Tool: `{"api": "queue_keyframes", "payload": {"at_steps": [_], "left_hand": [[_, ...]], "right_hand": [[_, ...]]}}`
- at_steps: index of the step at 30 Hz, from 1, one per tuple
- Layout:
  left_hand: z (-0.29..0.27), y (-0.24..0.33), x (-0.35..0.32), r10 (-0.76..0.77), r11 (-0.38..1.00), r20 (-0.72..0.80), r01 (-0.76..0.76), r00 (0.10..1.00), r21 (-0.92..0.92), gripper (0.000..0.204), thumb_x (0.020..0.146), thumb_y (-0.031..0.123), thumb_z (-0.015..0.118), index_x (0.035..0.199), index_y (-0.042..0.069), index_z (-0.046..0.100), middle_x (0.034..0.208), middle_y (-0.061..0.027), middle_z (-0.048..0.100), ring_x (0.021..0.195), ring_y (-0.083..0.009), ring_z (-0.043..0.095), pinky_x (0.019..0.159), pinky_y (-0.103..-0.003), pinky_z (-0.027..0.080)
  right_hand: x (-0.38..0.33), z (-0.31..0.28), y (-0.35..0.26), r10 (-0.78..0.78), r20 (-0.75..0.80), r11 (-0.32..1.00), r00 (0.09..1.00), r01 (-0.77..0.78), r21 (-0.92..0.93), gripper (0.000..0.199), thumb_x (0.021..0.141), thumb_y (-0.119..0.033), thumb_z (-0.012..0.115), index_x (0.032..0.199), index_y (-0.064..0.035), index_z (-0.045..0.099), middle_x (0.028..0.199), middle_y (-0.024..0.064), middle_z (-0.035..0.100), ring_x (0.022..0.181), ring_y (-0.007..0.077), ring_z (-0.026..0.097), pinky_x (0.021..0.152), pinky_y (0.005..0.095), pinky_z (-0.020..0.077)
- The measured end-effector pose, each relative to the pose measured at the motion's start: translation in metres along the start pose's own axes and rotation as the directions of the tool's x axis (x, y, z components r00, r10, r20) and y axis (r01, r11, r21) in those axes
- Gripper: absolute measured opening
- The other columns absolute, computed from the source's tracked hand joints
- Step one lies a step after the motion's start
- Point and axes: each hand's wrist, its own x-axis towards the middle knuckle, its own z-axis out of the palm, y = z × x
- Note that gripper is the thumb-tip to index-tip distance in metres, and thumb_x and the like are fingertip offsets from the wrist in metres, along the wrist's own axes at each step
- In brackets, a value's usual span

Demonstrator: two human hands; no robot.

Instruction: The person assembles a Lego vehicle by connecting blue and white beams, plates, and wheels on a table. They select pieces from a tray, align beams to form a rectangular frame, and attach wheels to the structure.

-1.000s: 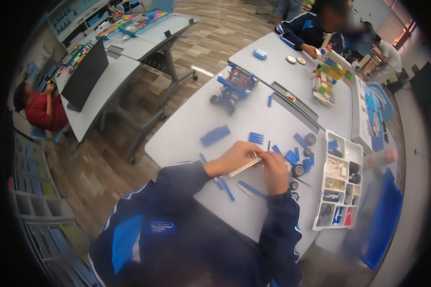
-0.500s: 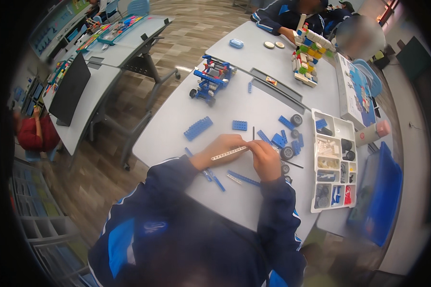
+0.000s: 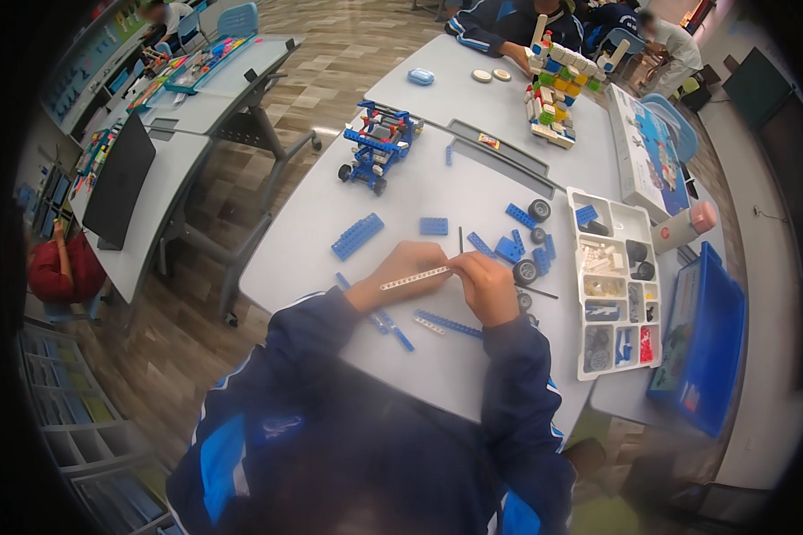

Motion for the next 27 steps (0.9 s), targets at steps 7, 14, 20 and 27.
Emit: {"api": "queue_keyframes", "payload": {"at_steps": [7, 14, 20, 27], "left_hand": [[-0.004, 0.004, -0.002, -0.120, 0.983, 0.058, 0.126, 0.991, -0.130, 0.008, 0.086, 0.009, 0.074, 0.088, 0.003, 0.069, 0.076, -0.0090, 0.066, 0.071, -0.0161, 0.062, 0.065, -0.032, 0.049], [-0.003, 0.006, 0.001, -0.137, 0.984, 0.077, 0.145, 0.988, -0.103, 0.009, 0.088, 0.010, 0.073, 0.088, 0.003, 0.068, 0.076, -0.0080, 0.065, 0.071, -0.0136, 0.060, 0.065, -0.031, 0.048], [-0.001, -0.001, 0.000, -0.149, 0.984, 0.058, 0.154, 0.987, -0.084, 0.010, 0.089, 0.011, 0.074, 0.090, 0.003, 0.070, 0.079, -0.0109, 0.069, 0.072, -0.0186, 0.064, 0.067, -0.033, 0.050], [0.002, -0.017, 0.000, -0.106, 0.992, 0.118, 0.096, 0.987, 0.084, 0.017, 0.089, 0.019, 0.075, 0.098, 0.004, 0.076, 0.089, -0.0144, 0.073, 0.082, -0.0333, 0.070, 0.072, -0.039, 0.054]], "right_hand": [[0.001, 0.002, 0.000, -0.033, 0.017, 0.999, 0.999, 0.033, 0.001, 0.014, 0.086, 0.004, 0.070, 0.097, -0.0040, 0.073, 0.091, 0.0098, 0.072, 0.080, 0.0308, 0.072, 0.068, 0.0364, 0.0566], [0.002, -0.002, 0.007, -0.041, 0.078, 0.999, 0.996, 0.038, 0.036, 0.011, 0.087, 0.003, 0.071, 0.096, -0.0037, 0.072, 0.091, 0.0109, 0.072, 0.082, 0.0320, 0.071, 0.070, 0.0375, 0.0563], [0.005, -0.004, 0.008, -0.019, 0.130, 0.999, 0.991, 0.012, 0.052, 0.012, 0.087, 0.002, 0.071, 0.098, -0.0033, 0.071, 0.093, 0.0122, 0.071, 0.084, 0.0335, 0.070, 0.073, 0.0385, 0.0560], [0.013, -0.011, 0.008, 0.003, 0.337, 0.990, 0.942, 0.045, -0.135, 0.015, 0.089, -0.003, 0.072, 0.103, -0.0020, 0.067, 0.093, 0.0124, 0.067, 0.085, 0.0330, 0.067, 0.074, 0.0398, 0.0552]]}}
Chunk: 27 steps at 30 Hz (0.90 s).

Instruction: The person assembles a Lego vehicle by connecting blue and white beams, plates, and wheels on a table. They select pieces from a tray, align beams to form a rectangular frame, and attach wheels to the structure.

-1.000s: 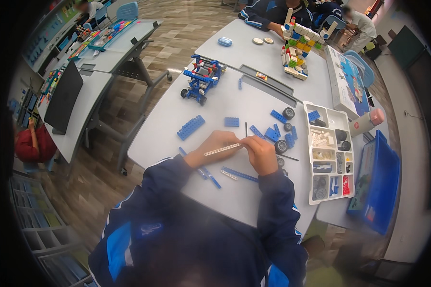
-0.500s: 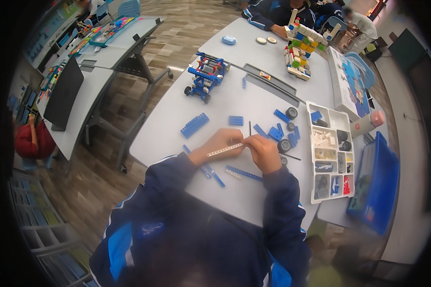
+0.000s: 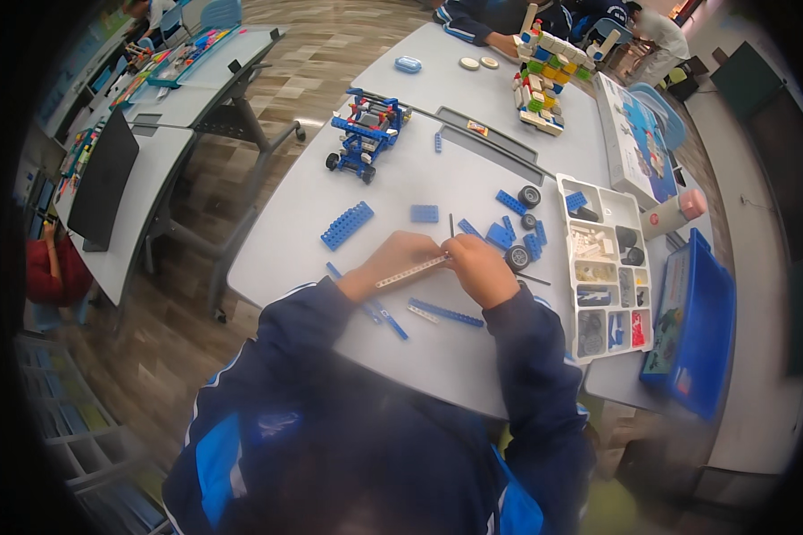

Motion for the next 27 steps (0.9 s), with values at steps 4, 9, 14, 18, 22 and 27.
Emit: {"api": "queue_keyframes", "payload": {"at_steps": [4, 9, 14, 18, 22, 27], "left_hand": [[-0.001, -0.001, -0.001, 0.029, 0.998, 0.001, -0.029, 1.000, -0.055, 0.017, 0.091, 0.020, 0.074, 0.102, 0.008, 0.077, 0.086, -0.0133, 0.071, 0.080, -0.0325, 0.069, 0.073, -0.039, 0.053], [0.000, 0.002, 0.000, 0.104, 0.994, 0.009, -0.105, 0.994, 0.024, 0.017, 0.089, 0.015, 0.074, 0.102, 0.005, 0.075, 0.078, -0.0131, 0.068, 0.070, -0.0272, 0.064, 0.066, -0.036, 0.050], [0.005, 0.005, 0.000, 0.177, 0.983, -0.046, -0.179, 0.983, -0.044, 0.014, 0.086, 0.011, 0.074, 0.095, 0.001, 0.073, 0.074, -0.0132, 0.067, 0.065, -0.0251, 0.063, 0.063, -0.035, 0.048], [0.005, 0.007, 0.001, 0.213, 0.977, -0.041, -0.214, 0.976, -0.016, 0.013, 0.086, 0.012, 0.073, 0.093, 0.001, 0.072, 0.077, -0.0154, 0.069, 0.069, -0.0283, 0.066, 0.065, -0.038, 0.051], [0.003, 0.012, -0.004, 0.117, 0.993, -0.033, -0.116, 0.993, 0.038, 0.013, 0.087, 0.013, 0.073, 0.093, 0.001, 0.072, 0.082, -0.0175, 0.071, 0.072, -0.0312, 0.069, 0.068, -0.040, 0.054], [0.003, 0.014, -0.003, -0.008, 0.999, -0.061, 0.005, 0.998, -0.043, 0.016, 0.090, 0.015, 0.068, 0.092, -0.001, 0.071, 0.086, -0.0183, 0.070, 0.078, -0.0337, 0.069, 0.069, -0.041, 0.052]], "right_hand": [[0.011, -0.007, 0.008, 0.036, 0.308, 0.983, 0.951, 0.021, -0.181, 0.019, 0.091, -0.002, 0.061, 0.109, -0.0037, 0.066, 0.095, 0.0163, 0.068, 0.089, 0.0384, 0.069, 0.079, 0.0460, 0.0559], [0.019, -0.011, 0.012, -0.053, 0.406, 0.981, 0.912, 0.123, -0.148, 0.029, 0.090, 0.001, 0.060, 0.117, -0.0069, 0.066, 0.095, 0.0142, 0.070, 0.085, 0.0369, 0.071, 0.076, 0.0449, 0.0565], [0.022, -0.016, 0.014, -0.047, 0.524, 0.986, 0.850, 0.124, -0.113, 0.041, 0.090, 0.004, 0.052, 0.127, -0.0108, 0.062, 0.096, 0.0172, 0.069, 0.089, 0.0394, 0.071, 0.079, 0.0472, 0.0563], [0.026, -0.023, 0.014, -0.098, 0.509, 0.994, 0.855, 0.103, 0.019, 0.034, 0.089, 0.004, 0.055, 0.121, -0.0077, 0.064, 0.096, 0.0168, 0.071, 0.091, 0.0386, 0.071, 0.079, 0.0470, 0.0563], [0.036, -0.042, 0.012, -0.090, 0.471, 0.985, 0.878, 0.149, -0.089, 0.021, 0.089, 0.001, 0.059, 0.109, -0.0042, 0.064, 0.094, 0.0174, 0.073, 0.090, 0.0386, 0.072, 0.077, 0.0464, 0.0563], [0.016, -0.054, 0.000, 0.125, 0.382, 0.992, 0.915, -0.129, -0.015, 0.013, 0.092, -0.017, 0.070, 0.092, -0.0050, 0.065, 0.080, 0.0181, 0.069, 0.081, 0.0414, 0.068, 0.072, 0.0497, 0.0527]]}}
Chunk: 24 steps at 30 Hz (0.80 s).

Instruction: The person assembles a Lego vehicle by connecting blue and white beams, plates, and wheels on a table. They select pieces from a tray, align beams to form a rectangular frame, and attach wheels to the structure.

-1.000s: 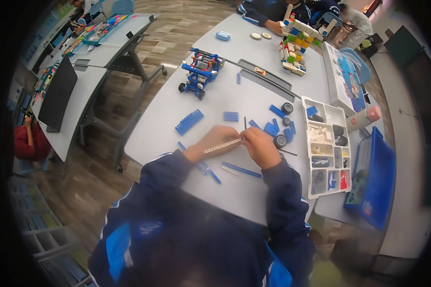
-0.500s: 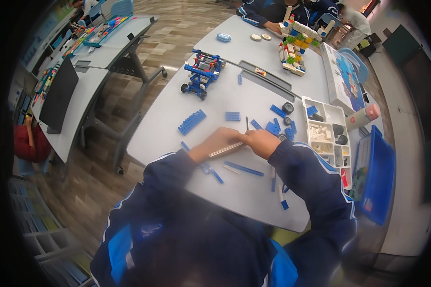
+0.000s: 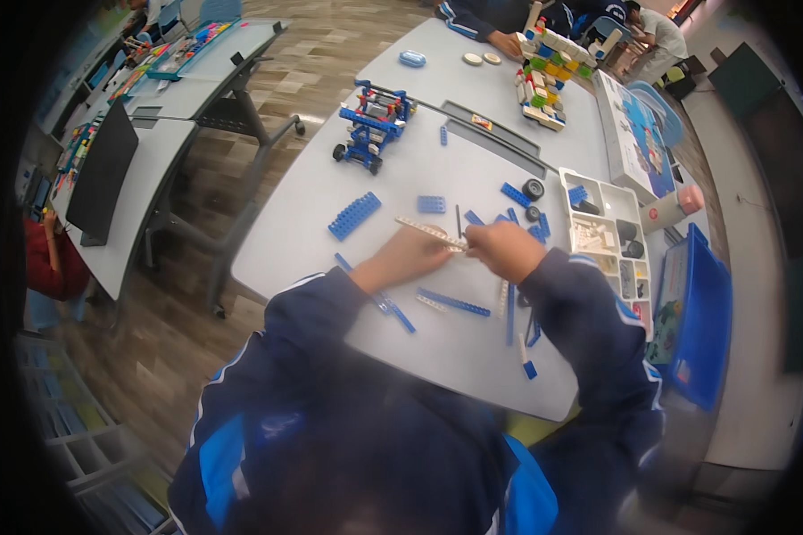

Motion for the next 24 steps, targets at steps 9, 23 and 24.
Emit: {"api": "queue_keyframes", "payload": {"at_steps": [9, 23, 24], "left_hand": [[-0.007, 0.005, 0.005, -0.200, 0.943, -0.031, 0.184, 0.979, -0.277, 0.018, 0.094, 0.012, 0.072, 0.105, -0.003, 0.074, 0.075, -0.0023, 0.070, 0.062, -0.0063, 0.064, 0.058, -0.022, 0.049], [-0.022, -0.002, 0.010, -0.307, 0.815, 0.146, 0.339, 0.940, -0.470, 0.024, 0.097, 0.019, 0.073, 0.111, -0.001, 0.074, 0.090, -0.0055, 0.076, 0.072, -0.0099, 0.070, 0.062, -0.023, 0.053], [-0.022, -0.002, 0.010, -0.304, 0.819, 0.139, 0.334, 0.942, -0.468, 0.024, 0.097, 0.019, 0.073, 0.110, -0.001, 0.074, 0.090, -0.0057, 0.076, 0.072, -0.0100, 0.070, 0.062, -0.023, 0.053]], "right_hand": [[-0.048, 0.085, -0.006, 0.007, -0.215, 0.952, 0.977, -0.073, -0.298, 0.020, 0.090, -0.023, 0.075, 0.095, -0.0070, 0.064, 0.090, 0.0104, 0.071, 0.084, 0.0315, 0.069, 0.072, 0.0425, 0.0546], [-0.030, 0.073, 0.051, 0.206, -0.607, 0.954, 0.768, -0.296, -0.051, 0.026, 0.088, -0.024, 0.080, 0.098, -0.0047, 0.066, 0.095, 0.0108, 0.061, 0.083, 0.0300, 0.065, 0.073, 0.0410, 0.0523], [-0.029, 0.075, 0.051, 0.206, -0.591, 0.952, 0.780, -0.298, -0.062, 0.025, 0.088, -0.024, 0.079, 0.097, -0.0048, 0.066, 0.094, 0.0108, 0.060, 0.084, 0.0302, 0.065, 0.073, 0.0412, 0.0521]]}}
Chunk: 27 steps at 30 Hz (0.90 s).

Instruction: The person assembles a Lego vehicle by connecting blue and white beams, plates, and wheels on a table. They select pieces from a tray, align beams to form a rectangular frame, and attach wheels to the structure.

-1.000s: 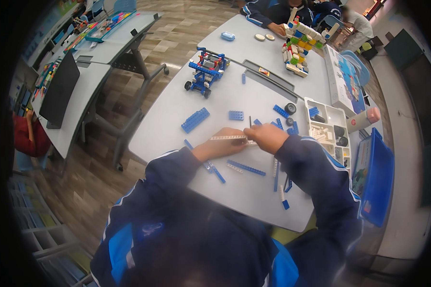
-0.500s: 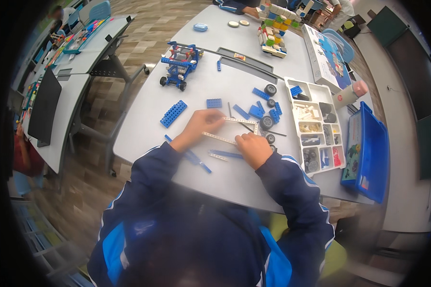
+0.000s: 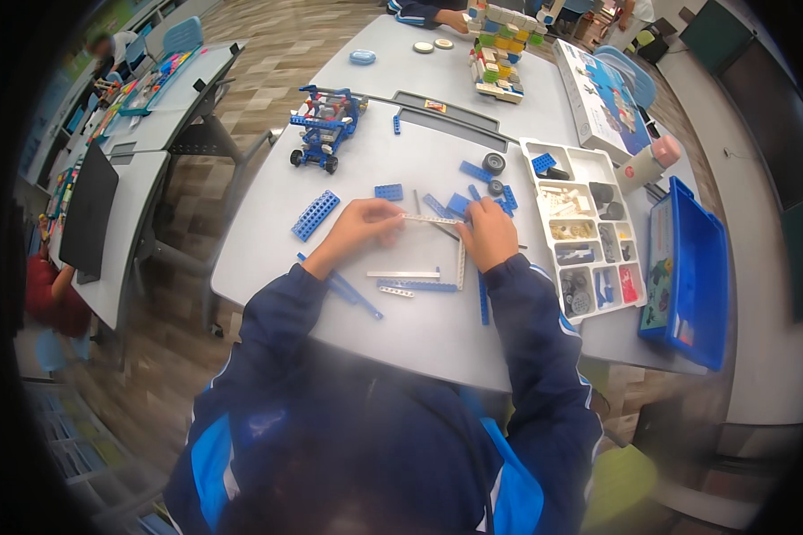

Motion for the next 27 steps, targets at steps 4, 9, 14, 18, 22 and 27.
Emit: {"api": "queue_keyframes", "payload": {"at_steps": [4, 9, 14, 18, 22, 27], "left_hand": [[0.000, 0.002, 0.000, 0.009, 0.999, 0.018, -0.008, 1.000, -0.045, 0.021, 0.097, 0.019, 0.072, 0.105, -0.001, 0.073, 0.091, -0.0067, 0.076, 0.073, -0.0105, 0.071, 0.062, -0.023, 0.053], [0.010, 0.013, -0.010, 0.018, 0.992, -0.054, -0.011, 0.998, 0.125, 0.020, 0.096, 0.018, 0.072, 0.103, -0.001, 0.071, 0.093, -0.0084, 0.077, 0.080, -0.0125, 0.074, 0.063, -0.024, 0.055], [0.015, 0.040, -0.017, -0.004, 0.999, 0.192, -0.005, 0.981, 0.047, 0.034, 0.097, 0.011, 0.060, 0.128, -0.003, 0.064, 0.105, -0.0130, 0.074, 0.082, -0.0131, 0.071, 0.065, -0.027, 0.058], [0.017, 0.048, -0.011, -0.169, 0.927, 0.436, 0.292, 0.884, -0.234, 0.041, 0.105, 0.025, 0.054, 0.137, 0.002, 0.064, 0.108, -0.0096, 0.070, 0.078, -0.0132, 0.058, 0.068, -0.026, 0.051], [0.023, 0.038, 0.000, -0.129, 0.842, 0.392, 0.309, 0.911, -0.442, 0.041, 0.113, 0.026, 0.042, 0.133, -0.004, 0.061, 0.109, -0.0172, 0.070, 0.076, -0.0109, 0.060, 0.061, -0.022, 0.053], [0.024, 0.038, -0.007, -0.100, 0.622, 0.639, 0.549, 0.763, -0.558, 0.048, 0.113, 0.044, 0.041, 0.108, 0.001, 0.063, 0.076, -0.0046, 0.060, 0.051, -0.0057, 0.046, 0.042, -0.019, 0.035]], "right_hand": [[-0.002, 0.004, -0.004, 0.033, 0.006, 0.999, 0.999, -0.032, -0.017, 0.022, 0.088, -0.022, 0.078, 0.093, -0.0046, 0.066, 0.092, 0.0108, 0.060, 0.085, 0.0312, 0.064, 0.073, 0.0422, 0.0517], [-0.008, 0.004, -0.004, 0.009, 0.071, 1.000, 0.997, -0.007, -0.025, 0.021, 0.088, -0.021, 0.078, 0.090, -0.0039, 0.067, 0.093, 0.0116, 0.061, 0.082, 0.0337, 0.063, 0.073, 0.0448, 0.0501], [-0.009, -0.009, -0.015, -0.033, -0.059, 0.999, 0.998, 0.034, 0.007, 0.017, 0.092, -0.019, 0.073, 0.093, -0.0053, 0.063, 0.087, 0.0108, 0.061, 0.080, 0.0342, 0.061, 0.073, 0.0444, 0.0454], [-0.007, -0.025, -0.038, -0.178, -0.126, 0.981, 0.976, 0.187, 0.058, 0.013, 0.094, -0.014, 0.070, 0.093, -0.0064, 0.059, 0.078, 0.0106, 0.061, 0.073, 0.0329, 0.061, 0.065, 0.0436, 0.0453], [-0.006, -0.038, -0.059, -0.206, -0.244, 0.946, 0.948, 0.257, 0.196, 0.011, 0.092, -0.007, 0.069, 0.100, -0.0054, 0.063, 0.081, 0.0115, 0.060, 0.075, 0.0318, 0.063, 0.063, 0.0415, 0.0499], [-0.011, -0.052, -0.075, -0.280, -0.220, 0.905, 0.934, 0.334, 0.265, 0.015, 0.090, -0.005, 0.071, 0.104, -0.0056, 0.066, 0.081, 0.0116, 0.058, 0.076, 0.0318, 0.064, 0.064, 0.0406, 0.0521]]}}
